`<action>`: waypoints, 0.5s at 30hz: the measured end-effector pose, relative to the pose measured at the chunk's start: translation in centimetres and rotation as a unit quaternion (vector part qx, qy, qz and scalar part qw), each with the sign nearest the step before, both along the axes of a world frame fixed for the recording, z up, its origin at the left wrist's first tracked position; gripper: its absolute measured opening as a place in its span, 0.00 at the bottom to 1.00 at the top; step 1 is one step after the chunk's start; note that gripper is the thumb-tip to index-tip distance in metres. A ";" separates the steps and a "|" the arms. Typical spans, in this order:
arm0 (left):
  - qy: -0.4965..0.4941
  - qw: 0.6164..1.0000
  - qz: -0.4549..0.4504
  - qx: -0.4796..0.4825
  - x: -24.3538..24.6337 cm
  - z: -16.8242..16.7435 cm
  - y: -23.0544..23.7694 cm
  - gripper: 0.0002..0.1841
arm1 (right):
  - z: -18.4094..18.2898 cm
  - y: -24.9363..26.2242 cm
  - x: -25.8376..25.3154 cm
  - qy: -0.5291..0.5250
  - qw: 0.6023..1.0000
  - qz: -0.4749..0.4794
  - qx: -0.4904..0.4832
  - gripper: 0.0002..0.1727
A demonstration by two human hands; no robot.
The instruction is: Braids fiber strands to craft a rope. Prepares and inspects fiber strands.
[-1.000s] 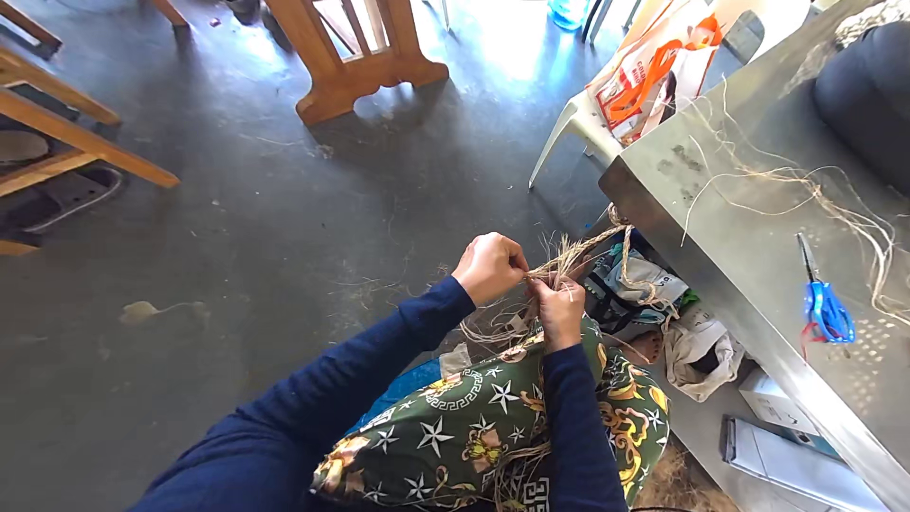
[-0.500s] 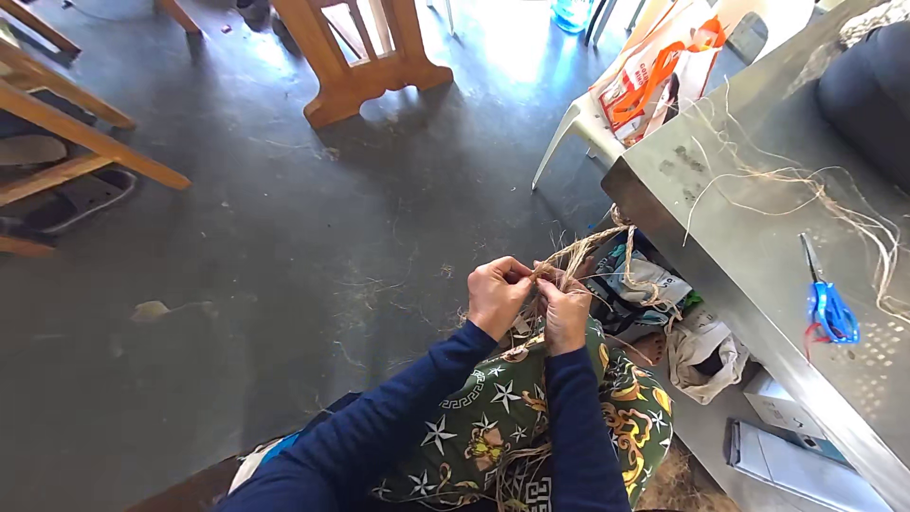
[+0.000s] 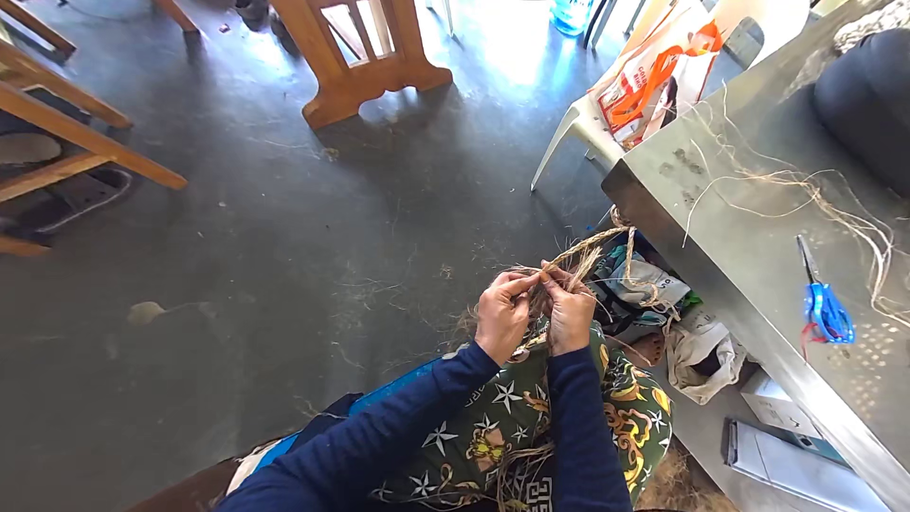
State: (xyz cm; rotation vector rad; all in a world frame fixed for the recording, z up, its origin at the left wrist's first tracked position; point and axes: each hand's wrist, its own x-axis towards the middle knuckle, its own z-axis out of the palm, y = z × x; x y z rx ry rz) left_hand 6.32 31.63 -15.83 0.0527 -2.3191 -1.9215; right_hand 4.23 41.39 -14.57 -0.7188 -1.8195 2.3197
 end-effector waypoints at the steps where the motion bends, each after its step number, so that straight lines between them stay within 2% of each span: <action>1: -0.027 0.999 -0.017 -0.003 0.0 0.3 -0.3 0.17 | 0.0 0.0 0.0 -0.006 1.000 0.001 -0.003 0.07; 5: -0.073 0.993 -0.093 -0.002 -0.3 1.7 -1.7 0.19 | 0.1 0.0 -0.1 -0.013 1.000 -0.007 -0.022 0.07; 8: -0.082 0.982 -0.144 -0.087 -1.1 3.6 -3.5 0.17 | 0.1 -0.1 -0.1 -0.020 1.000 -0.005 -0.020 0.06; 12: 0.048 0.976 -0.079 -0.196 -2.8 4.9 -5.0 0.10 | 0.4 -0.1 -0.1 -0.019 0.999 0.020 -0.029 0.06; 13: 0.055 0.974 -0.103 -0.194 -3.4 4.9 -5.0 0.10 | 0.4 0.0 -0.1 -0.019 0.999 0.024 -0.028 0.06; 15: 0.007 0.967 -0.194 -0.164 -4.7 4.6 -4.8 0.14 | 0.3 0.0 -0.1 -0.017 0.999 0.024 -0.022 0.04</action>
